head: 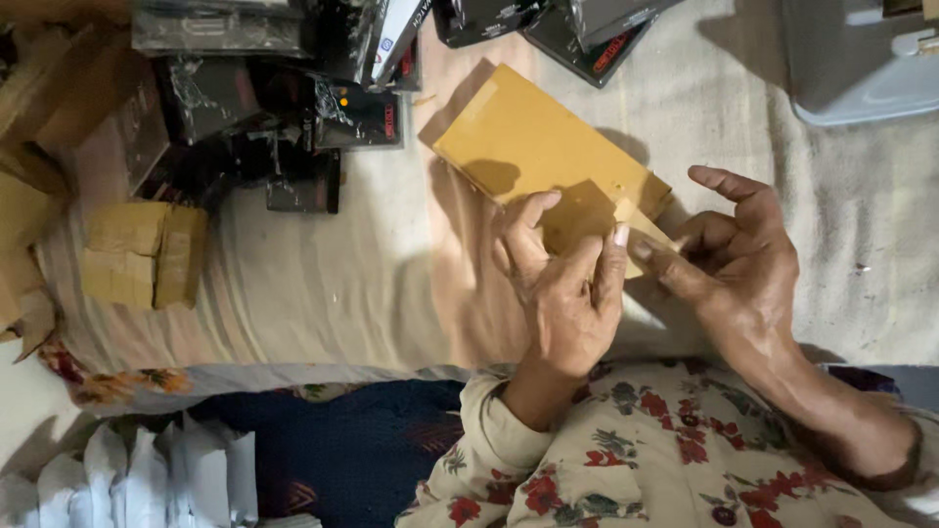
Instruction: The person places small black boxes into larger brown cardboard boxes, folds the flaps, and seals them with packing tape. The person repeats this process for multiple boxes.
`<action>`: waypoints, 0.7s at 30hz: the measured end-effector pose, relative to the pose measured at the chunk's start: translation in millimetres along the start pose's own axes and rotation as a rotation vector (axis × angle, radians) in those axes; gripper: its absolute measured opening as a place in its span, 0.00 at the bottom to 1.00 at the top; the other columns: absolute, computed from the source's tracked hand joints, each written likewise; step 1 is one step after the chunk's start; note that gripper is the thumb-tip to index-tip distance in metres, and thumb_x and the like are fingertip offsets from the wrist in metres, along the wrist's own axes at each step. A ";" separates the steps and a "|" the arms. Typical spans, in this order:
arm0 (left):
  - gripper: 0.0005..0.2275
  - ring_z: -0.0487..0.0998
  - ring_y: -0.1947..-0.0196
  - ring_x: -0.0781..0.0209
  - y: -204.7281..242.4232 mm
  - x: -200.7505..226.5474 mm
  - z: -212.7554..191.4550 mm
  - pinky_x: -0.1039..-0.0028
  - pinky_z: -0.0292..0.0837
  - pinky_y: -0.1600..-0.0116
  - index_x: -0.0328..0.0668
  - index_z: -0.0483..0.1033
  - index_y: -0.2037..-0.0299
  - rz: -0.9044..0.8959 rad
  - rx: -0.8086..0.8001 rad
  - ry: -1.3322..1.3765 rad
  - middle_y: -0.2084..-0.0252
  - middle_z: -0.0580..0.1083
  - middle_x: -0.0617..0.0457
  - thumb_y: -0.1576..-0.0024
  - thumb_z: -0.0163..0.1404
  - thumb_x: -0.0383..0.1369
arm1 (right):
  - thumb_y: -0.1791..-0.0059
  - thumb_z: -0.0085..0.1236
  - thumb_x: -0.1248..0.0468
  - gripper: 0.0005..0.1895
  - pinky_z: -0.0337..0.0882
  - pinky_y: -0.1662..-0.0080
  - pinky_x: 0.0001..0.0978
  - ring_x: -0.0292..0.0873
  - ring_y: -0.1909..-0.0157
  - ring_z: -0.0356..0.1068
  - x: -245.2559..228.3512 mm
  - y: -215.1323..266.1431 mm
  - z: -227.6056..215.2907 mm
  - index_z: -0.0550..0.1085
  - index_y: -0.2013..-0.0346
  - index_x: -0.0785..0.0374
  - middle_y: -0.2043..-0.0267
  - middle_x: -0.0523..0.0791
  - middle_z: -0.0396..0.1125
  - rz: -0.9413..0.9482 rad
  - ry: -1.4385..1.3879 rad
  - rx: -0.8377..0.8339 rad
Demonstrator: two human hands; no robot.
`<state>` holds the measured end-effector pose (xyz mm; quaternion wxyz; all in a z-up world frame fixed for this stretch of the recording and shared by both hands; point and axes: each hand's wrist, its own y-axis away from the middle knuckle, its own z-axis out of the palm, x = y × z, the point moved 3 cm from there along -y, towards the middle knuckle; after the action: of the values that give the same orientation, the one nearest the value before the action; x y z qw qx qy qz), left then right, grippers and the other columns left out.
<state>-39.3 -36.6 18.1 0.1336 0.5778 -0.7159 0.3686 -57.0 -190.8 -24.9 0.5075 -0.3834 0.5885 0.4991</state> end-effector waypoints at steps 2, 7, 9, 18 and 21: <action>0.13 0.64 0.37 0.44 -9.1 0.0 1.6 0.54 0.54 0.30 0.41 0.78 0.71 0.026 0.012 -0.057 0.39 0.66 0.43 0.37 0.56 0.38 | 0.51 0.64 0.74 0.35 0.74 0.66 0.25 0.38 0.69 0.72 -4.1 -7.0 5.8 0.57 0.33 0.75 0.69 0.50 0.70 -0.027 0.069 -0.013; 0.15 0.65 0.44 0.45 -20.5 -9.2 1.8 0.56 0.59 0.36 0.42 0.78 0.73 0.025 -0.109 -0.176 0.44 0.67 0.44 0.37 0.55 0.41 | 0.53 0.63 0.72 0.32 0.75 0.72 0.27 0.41 0.71 0.75 -7.1 -21.9 11.0 0.59 0.39 0.78 0.71 0.51 0.73 -0.007 0.300 -0.058; 0.15 0.65 0.46 0.46 -26.9 -17.2 -2.7 0.57 0.60 0.39 0.41 0.80 0.70 0.016 -0.169 -0.279 0.48 0.67 0.45 0.38 0.56 0.44 | 0.51 0.62 0.70 0.30 0.76 0.70 0.26 0.40 0.71 0.77 -10.4 -27.3 10.8 0.59 0.40 0.80 0.70 0.51 0.74 0.009 0.212 -0.086; 0.58 0.59 0.31 0.38 -67.6 -59.8 -0.5 0.40 0.45 0.27 0.50 0.59 0.30 0.568 -0.633 -0.235 0.32 0.61 0.43 0.75 0.65 0.62 | 0.54 0.66 0.65 0.34 0.66 0.76 0.25 0.37 0.76 0.66 -8.3 -41.8 1.4 0.62 0.39 0.79 0.72 0.52 0.69 0.232 0.187 -0.197; 0.71 0.55 0.28 0.36 -82.4 -66.2 28.2 0.37 0.36 0.25 0.50 0.50 0.26 0.729 -0.753 -0.356 0.28 0.57 0.42 0.87 0.67 0.67 | 0.55 0.66 0.64 0.35 0.66 0.79 0.28 0.38 0.79 0.68 0.0 -42.9 -3.6 0.61 0.40 0.77 0.73 0.50 0.71 0.244 0.271 -0.220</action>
<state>63.3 -12.6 -11.4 0.0718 0.2579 -0.9635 0.0062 -16.7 -203.2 -33.4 0.3145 -0.4259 0.6354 0.5621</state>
